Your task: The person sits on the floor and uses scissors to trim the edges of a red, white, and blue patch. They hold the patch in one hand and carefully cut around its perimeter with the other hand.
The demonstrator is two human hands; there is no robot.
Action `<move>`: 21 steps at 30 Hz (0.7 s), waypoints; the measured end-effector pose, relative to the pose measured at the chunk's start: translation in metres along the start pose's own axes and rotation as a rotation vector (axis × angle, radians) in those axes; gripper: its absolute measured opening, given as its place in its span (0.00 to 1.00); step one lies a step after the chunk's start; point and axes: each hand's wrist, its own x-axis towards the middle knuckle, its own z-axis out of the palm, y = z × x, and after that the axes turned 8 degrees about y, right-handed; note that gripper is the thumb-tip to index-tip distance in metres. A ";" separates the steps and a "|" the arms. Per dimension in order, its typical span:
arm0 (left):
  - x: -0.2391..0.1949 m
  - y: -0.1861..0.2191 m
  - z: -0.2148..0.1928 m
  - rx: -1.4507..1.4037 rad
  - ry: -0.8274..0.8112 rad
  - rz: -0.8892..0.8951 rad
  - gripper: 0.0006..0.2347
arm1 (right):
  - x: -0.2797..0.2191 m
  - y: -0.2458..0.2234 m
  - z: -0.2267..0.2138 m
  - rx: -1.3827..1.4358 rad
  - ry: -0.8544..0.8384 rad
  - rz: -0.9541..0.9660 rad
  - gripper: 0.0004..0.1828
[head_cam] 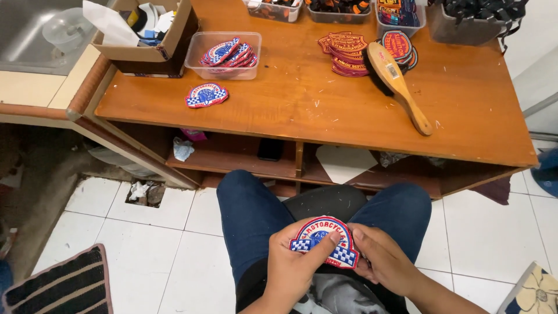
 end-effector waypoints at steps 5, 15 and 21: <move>-0.001 0.000 0.002 0.004 0.021 -0.022 0.10 | 0.002 0.002 0.000 0.022 -0.005 0.024 0.29; -0.001 -0.008 0.004 -0.008 0.025 0.052 0.08 | 0.003 0.002 -0.001 0.016 0.022 0.068 0.30; 0.002 -0.010 0.004 -0.007 0.036 0.032 0.09 | 0.005 -0.001 0.001 -0.017 0.073 0.126 0.33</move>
